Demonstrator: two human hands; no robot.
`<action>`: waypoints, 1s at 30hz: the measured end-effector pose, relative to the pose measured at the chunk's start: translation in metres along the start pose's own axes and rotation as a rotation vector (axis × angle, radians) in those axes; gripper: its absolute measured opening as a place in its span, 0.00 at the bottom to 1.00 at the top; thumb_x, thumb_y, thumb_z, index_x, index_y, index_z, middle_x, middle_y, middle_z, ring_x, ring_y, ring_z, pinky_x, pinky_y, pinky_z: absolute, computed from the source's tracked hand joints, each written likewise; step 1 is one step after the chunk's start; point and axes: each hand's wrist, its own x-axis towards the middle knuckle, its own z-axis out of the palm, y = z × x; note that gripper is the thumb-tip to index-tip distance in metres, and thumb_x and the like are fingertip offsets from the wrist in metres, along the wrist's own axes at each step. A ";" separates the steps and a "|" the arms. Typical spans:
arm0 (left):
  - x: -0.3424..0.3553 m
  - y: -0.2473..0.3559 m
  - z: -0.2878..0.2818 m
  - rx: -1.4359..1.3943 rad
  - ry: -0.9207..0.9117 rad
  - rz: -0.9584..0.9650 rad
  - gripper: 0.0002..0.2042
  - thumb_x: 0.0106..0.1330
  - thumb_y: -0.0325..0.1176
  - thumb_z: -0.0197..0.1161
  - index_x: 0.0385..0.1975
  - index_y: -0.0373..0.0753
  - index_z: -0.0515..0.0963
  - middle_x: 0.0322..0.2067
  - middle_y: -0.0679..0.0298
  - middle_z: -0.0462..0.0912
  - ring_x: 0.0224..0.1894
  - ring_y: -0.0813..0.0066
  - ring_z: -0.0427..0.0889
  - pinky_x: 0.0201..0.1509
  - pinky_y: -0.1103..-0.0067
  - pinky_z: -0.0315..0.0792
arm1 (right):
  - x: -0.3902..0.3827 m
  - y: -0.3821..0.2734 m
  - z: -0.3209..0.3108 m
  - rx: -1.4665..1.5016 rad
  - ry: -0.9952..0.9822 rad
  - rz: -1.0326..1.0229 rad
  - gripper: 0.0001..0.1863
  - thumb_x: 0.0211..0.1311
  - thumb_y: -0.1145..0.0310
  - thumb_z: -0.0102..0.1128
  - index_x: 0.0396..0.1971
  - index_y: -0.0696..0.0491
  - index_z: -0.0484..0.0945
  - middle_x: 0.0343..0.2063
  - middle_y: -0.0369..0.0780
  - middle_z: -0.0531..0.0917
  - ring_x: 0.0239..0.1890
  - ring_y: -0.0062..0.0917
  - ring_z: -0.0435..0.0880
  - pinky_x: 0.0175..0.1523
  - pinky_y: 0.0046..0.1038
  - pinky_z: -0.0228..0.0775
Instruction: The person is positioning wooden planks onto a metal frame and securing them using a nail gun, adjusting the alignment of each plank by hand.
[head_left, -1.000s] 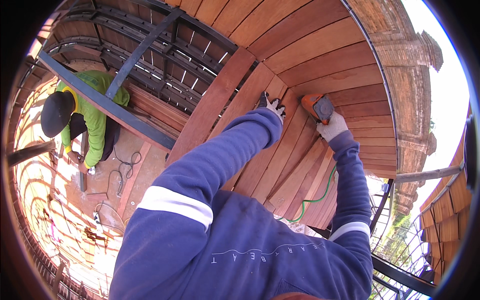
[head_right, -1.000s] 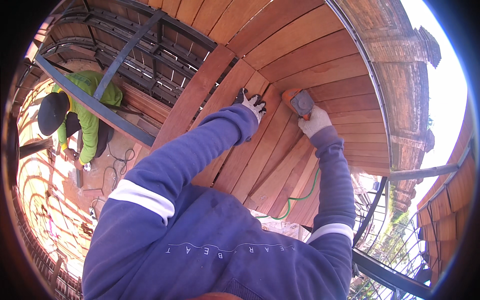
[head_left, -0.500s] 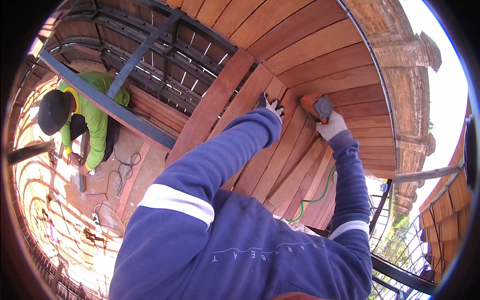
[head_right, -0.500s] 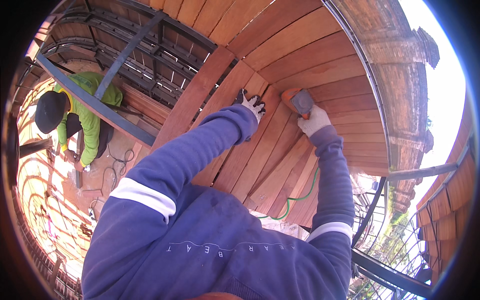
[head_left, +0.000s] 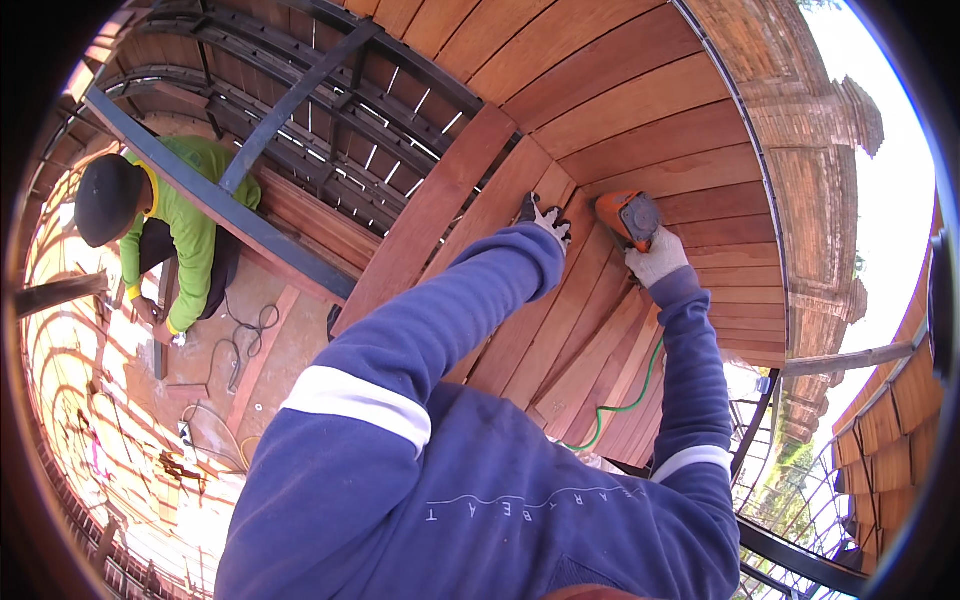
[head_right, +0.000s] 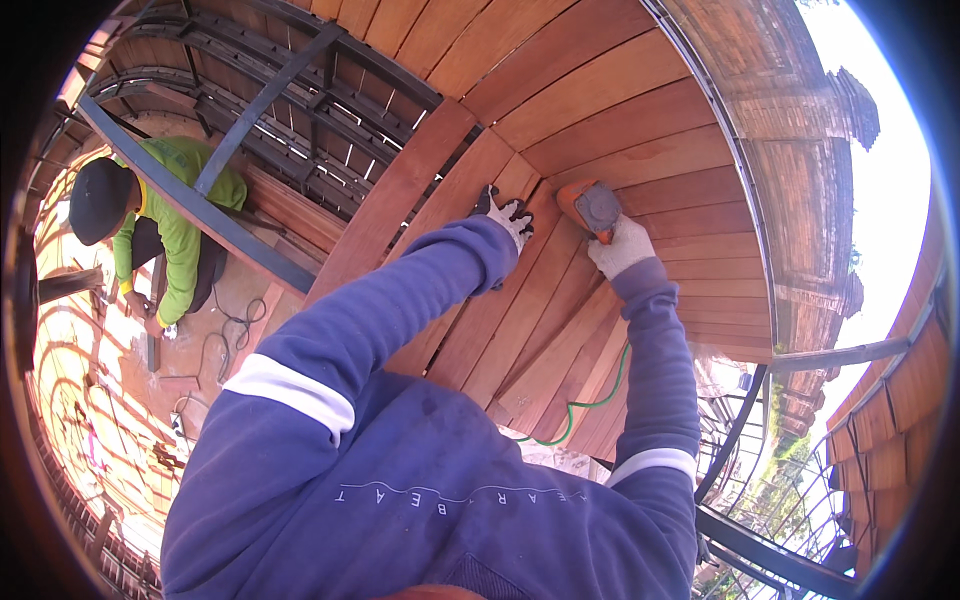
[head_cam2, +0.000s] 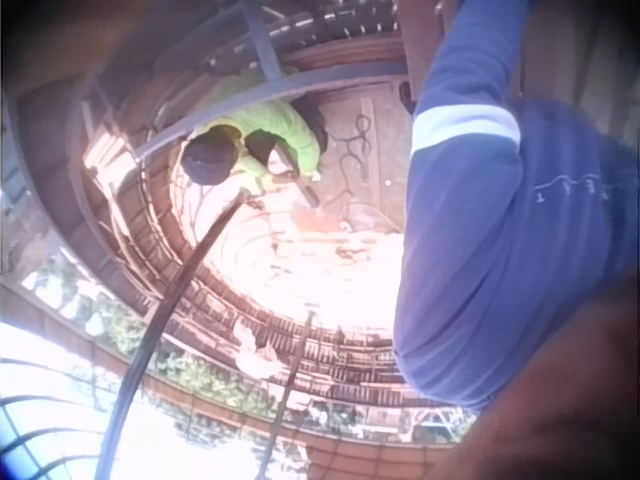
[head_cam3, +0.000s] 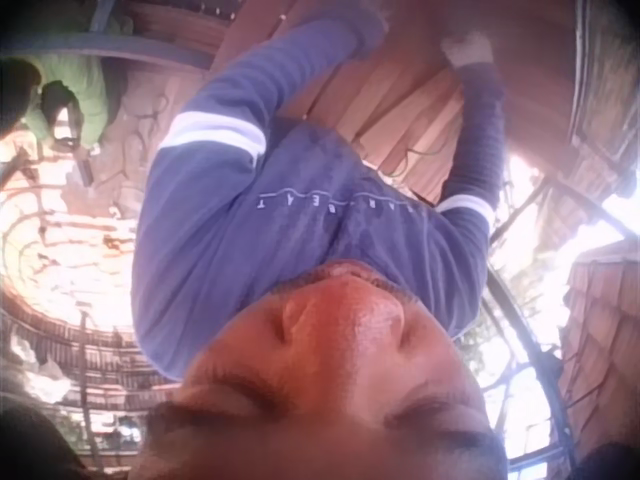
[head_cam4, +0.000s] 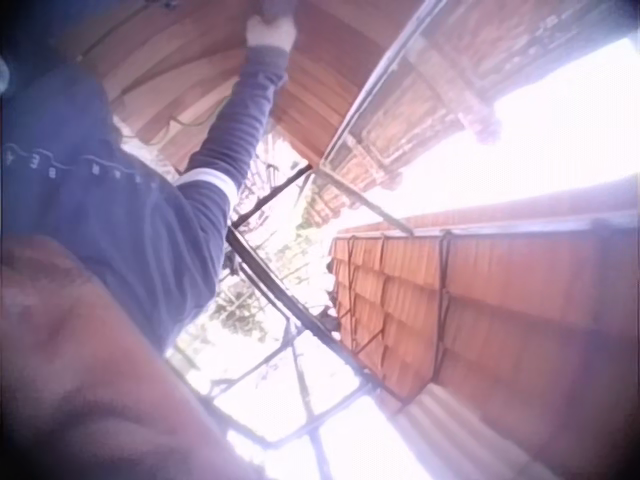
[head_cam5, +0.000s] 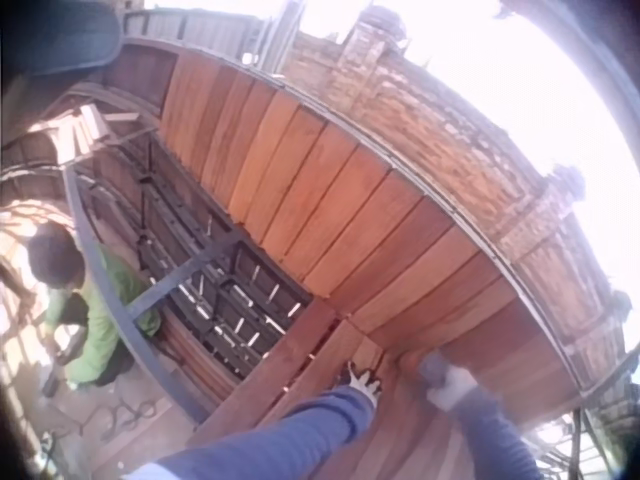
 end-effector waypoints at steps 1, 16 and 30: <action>0.005 0.000 0.003 -0.017 -0.007 -0.006 0.46 0.60 0.60 0.64 0.76 0.54 0.49 0.78 0.72 0.42 0.79 0.67 0.43 0.75 0.41 0.39 | 0.002 -0.006 0.000 -0.004 -0.009 0.004 0.14 0.52 0.73 0.64 0.40 0.60 0.78 0.24 0.43 0.82 0.25 0.29 0.81 0.35 0.32 0.75; -0.007 -0.002 -0.005 -0.030 -0.005 0.006 0.47 0.60 0.60 0.65 0.76 0.52 0.49 0.78 0.71 0.42 0.79 0.68 0.43 0.75 0.43 0.40 | 0.007 -0.006 0.000 -0.091 -0.056 0.084 0.17 0.50 0.70 0.66 0.40 0.60 0.78 0.29 0.49 0.83 0.35 0.44 0.83 0.44 0.35 0.75; 0.006 0.001 -0.001 0.004 -0.039 0.029 0.52 0.55 0.62 0.68 0.77 0.51 0.48 0.78 0.69 0.42 0.79 0.63 0.42 0.73 0.38 0.38 | -0.027 -0.015 -0.009 -0.065 0.066 0.107 0.16 0.50 0.70 0.65 0.40 0.58 0.78 0.31 0.52 0.84 0.37 0.51 0.83 0.42 0.38 0.75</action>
